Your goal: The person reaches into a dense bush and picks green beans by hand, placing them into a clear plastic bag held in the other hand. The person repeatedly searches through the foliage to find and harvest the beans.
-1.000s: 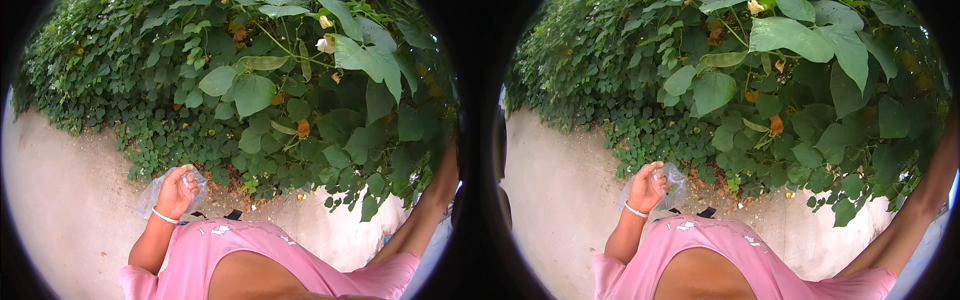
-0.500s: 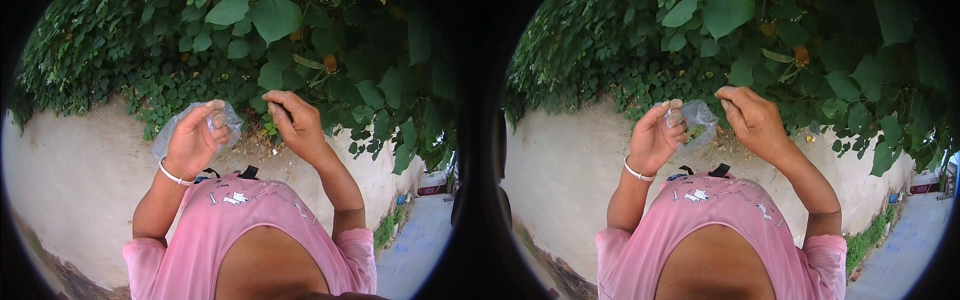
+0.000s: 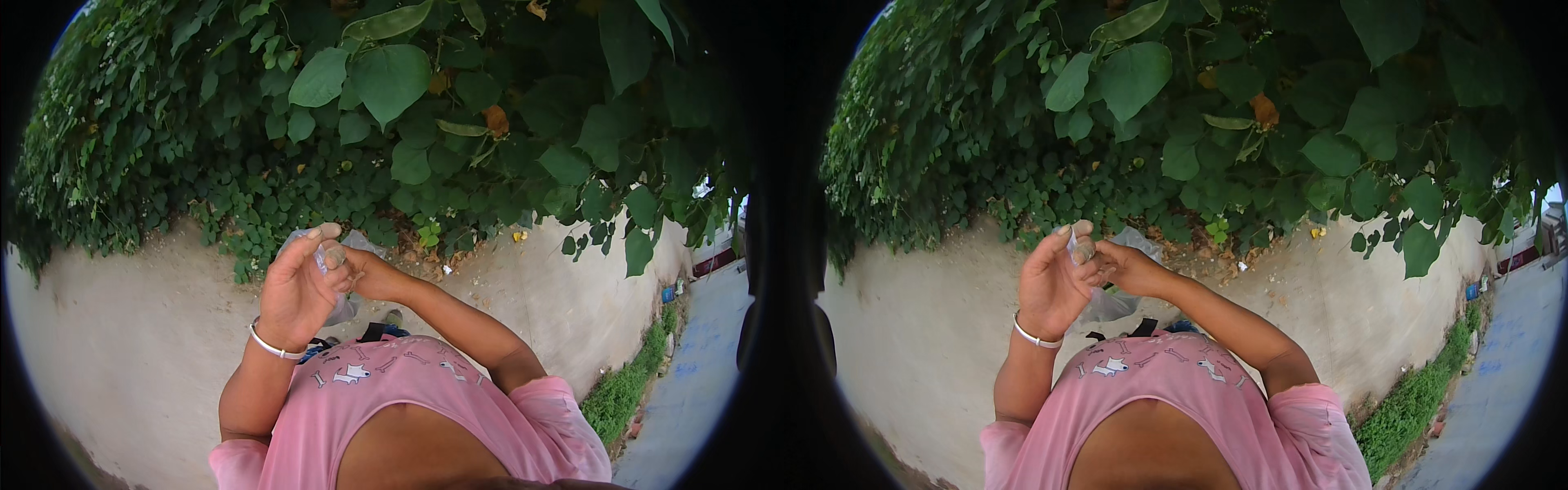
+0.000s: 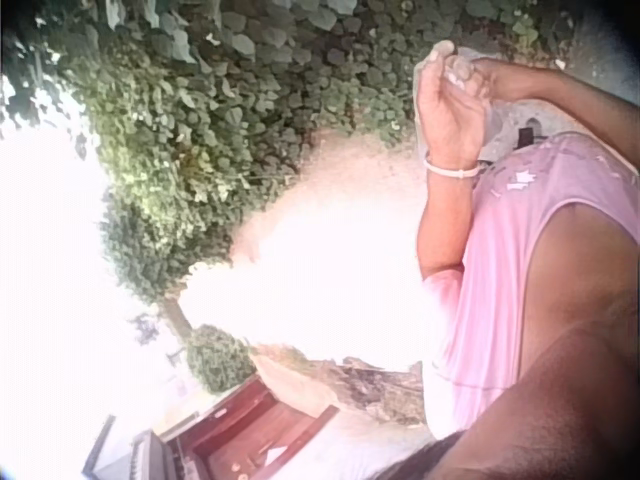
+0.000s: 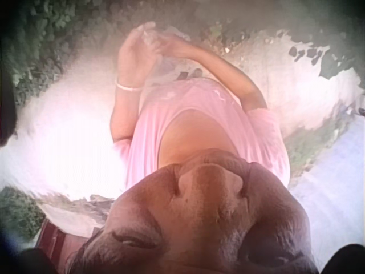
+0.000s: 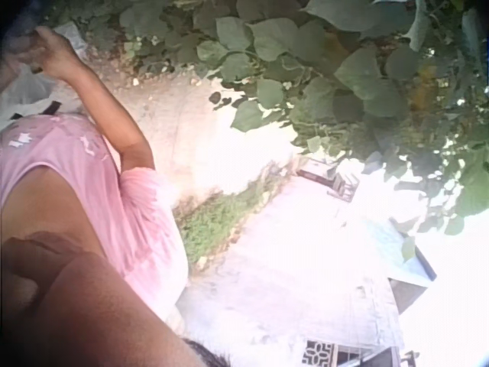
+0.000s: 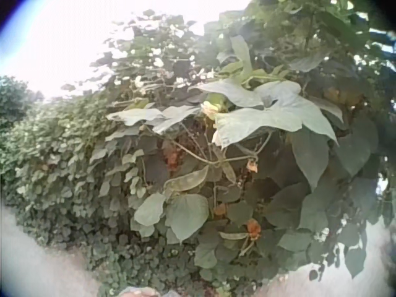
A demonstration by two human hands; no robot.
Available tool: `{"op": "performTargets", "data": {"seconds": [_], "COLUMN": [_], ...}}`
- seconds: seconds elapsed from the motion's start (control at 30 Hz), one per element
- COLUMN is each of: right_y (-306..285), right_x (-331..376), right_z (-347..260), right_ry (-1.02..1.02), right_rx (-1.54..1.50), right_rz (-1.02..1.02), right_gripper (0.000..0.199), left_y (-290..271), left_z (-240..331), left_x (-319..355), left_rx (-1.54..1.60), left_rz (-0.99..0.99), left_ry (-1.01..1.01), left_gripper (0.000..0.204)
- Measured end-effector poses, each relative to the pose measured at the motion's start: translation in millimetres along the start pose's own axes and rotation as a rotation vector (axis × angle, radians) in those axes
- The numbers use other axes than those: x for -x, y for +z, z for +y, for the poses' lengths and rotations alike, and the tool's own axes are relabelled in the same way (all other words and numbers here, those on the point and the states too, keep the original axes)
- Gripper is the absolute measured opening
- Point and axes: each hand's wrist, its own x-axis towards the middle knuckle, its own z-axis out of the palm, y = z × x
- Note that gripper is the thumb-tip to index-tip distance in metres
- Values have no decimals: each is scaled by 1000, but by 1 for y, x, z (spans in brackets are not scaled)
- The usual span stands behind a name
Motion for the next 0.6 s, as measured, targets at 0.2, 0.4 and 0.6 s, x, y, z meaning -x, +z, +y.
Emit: {"op": "performTargets", "data": {"seconds": [0.2,0.4,0.6], "right_y": [-13,-52,-46], "right_x": [25,44,99], "right_z": [6,-42,-157], "right_ry": [-85,-103,-426], "right_rx": [312,380,532], "right_rz": [190,325,322], "right_gripper": [34,27,28], "left_y": [-5,-17,-32], "left_z": [-1,7,8], "left_x": [-2,-14,-30], "left_rx": [3,10,3], "left_rz": [62,82,143], "left_ry": [15,82,90], "left_gripper": [23,22,22]}}
